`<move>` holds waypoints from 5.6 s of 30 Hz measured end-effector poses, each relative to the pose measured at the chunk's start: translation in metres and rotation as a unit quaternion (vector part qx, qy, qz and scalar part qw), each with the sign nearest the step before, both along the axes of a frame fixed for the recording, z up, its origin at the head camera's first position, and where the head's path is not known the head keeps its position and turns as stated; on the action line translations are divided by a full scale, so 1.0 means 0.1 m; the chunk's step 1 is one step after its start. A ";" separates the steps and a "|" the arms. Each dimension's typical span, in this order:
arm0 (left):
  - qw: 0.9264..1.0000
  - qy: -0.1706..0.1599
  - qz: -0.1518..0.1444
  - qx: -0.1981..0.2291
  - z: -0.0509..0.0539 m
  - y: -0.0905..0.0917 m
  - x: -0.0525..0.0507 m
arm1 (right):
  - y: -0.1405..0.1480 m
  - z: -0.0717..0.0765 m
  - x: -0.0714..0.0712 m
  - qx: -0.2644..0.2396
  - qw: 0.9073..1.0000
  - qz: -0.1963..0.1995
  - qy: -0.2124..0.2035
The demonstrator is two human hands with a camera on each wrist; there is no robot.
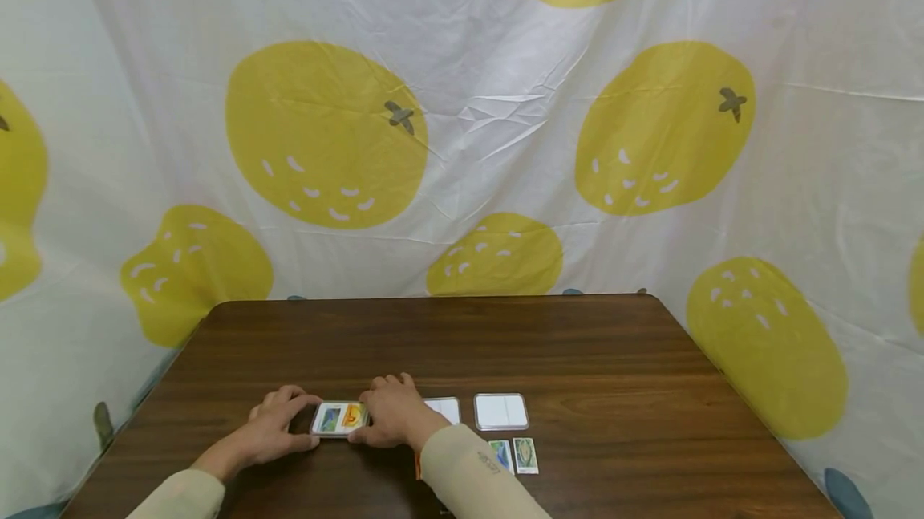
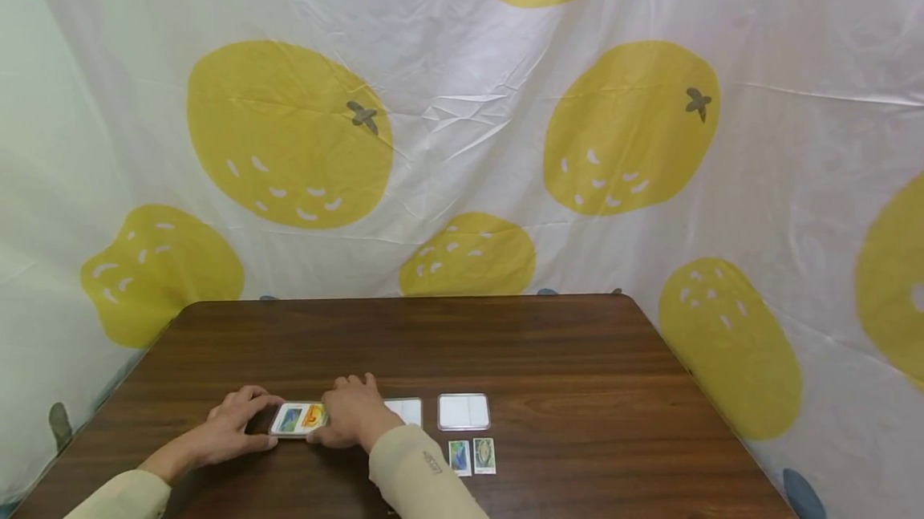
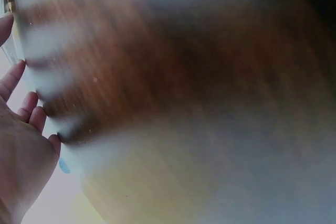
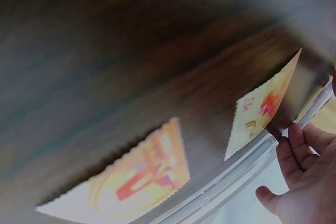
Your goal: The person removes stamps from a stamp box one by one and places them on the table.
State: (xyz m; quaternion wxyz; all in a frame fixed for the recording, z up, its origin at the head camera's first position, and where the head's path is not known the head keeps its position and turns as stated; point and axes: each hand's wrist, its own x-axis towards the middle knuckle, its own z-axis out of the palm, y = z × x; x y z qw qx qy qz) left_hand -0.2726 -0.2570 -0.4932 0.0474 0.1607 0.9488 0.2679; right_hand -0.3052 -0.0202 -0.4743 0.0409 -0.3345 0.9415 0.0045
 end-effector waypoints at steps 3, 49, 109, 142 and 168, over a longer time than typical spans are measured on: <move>1.000 0.000 0.000 -0.002 0.00 0.00 0.00 | 0.00 0.01 0.01 0.002 1.000 0.005 0.006; 0.998 -0.031 -0.007 0.057 -0.03 -0.02 -0.01 | -0.01 0.00 0.00 0.023 1.000 0.014 0.010; 0.996 -0.030 0.006 0.080 -0.04 0.00 -0.02 | 0.02 0.01 0.01 -0.015 1.000 0.013 -0.007; 0.999 -0.015 0.007 0.034 0.02 0.05 0.03 | 0.14 0.07 -0.08 -0.057 0.998 -0.017 -0.006; 1.000 -0.010 -0.005 0.026 0.01 0.06 0.00 | 0.48 0.10 -0.31 -0.075 0.993 -0.090 0.016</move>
